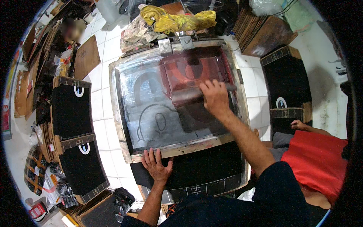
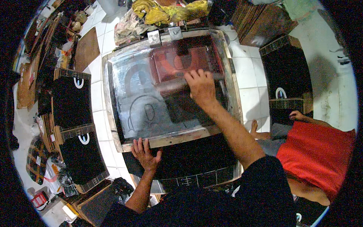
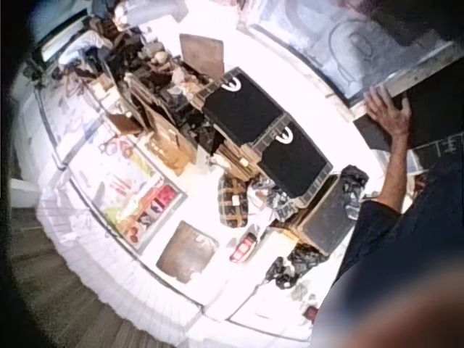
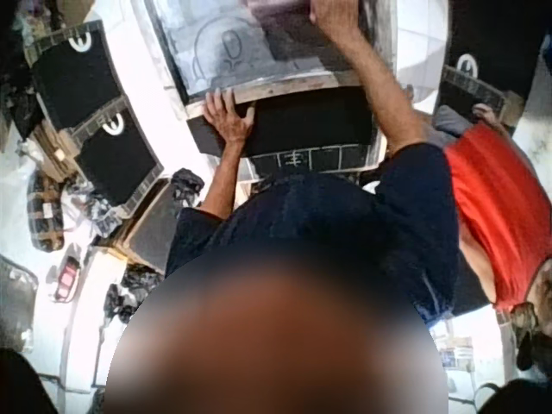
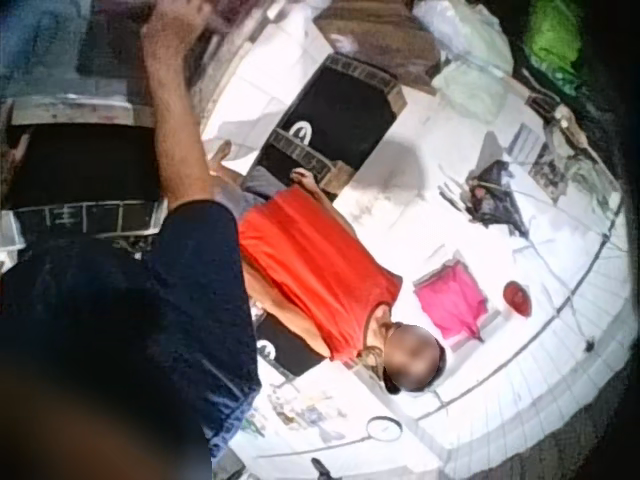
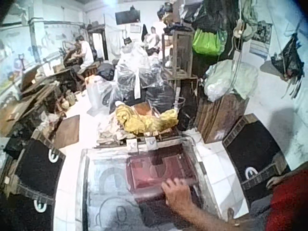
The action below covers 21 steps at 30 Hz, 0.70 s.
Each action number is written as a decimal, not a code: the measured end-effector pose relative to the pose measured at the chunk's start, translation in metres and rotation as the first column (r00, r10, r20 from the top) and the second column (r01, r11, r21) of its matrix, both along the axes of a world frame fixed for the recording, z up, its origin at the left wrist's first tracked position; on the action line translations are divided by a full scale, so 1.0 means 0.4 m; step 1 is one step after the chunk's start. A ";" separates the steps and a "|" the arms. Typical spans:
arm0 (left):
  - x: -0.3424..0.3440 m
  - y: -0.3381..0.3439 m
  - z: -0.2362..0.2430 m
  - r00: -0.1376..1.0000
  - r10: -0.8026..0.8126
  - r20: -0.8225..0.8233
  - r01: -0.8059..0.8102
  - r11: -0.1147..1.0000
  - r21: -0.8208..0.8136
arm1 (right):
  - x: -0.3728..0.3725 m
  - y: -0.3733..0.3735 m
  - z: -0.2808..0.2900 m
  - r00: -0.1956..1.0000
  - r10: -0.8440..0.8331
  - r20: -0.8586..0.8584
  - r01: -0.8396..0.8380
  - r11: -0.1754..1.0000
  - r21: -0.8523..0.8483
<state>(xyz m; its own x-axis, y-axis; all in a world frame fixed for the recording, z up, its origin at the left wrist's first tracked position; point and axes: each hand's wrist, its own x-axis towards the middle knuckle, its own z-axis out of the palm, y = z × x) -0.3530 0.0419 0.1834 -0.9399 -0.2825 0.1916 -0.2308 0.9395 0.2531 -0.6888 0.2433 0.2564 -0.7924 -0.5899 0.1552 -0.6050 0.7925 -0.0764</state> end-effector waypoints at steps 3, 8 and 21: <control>-0.003 0.004 0.000 1.000 0.011 -0.020 -0.011 1.000 0.012 | 0.042 0.020 -0.020 0.997 0.014 -0.073 -0.020 0.997 -0.071; -0.047 -0.021 0.045 0.998 -0.034 -0.054 0.037 0.998 0.053 | 0.018 0.023 -0.025 0.990 0.068 -0.121 -0.084 0.987 -0.135; -0.116 -0.074 0.204 0.981 -0.194 -0.026 0.196 0.965 0.175 | -0.097 0.029 0.033 0.978 0.156 0.137 -0.152 0.988 -0.041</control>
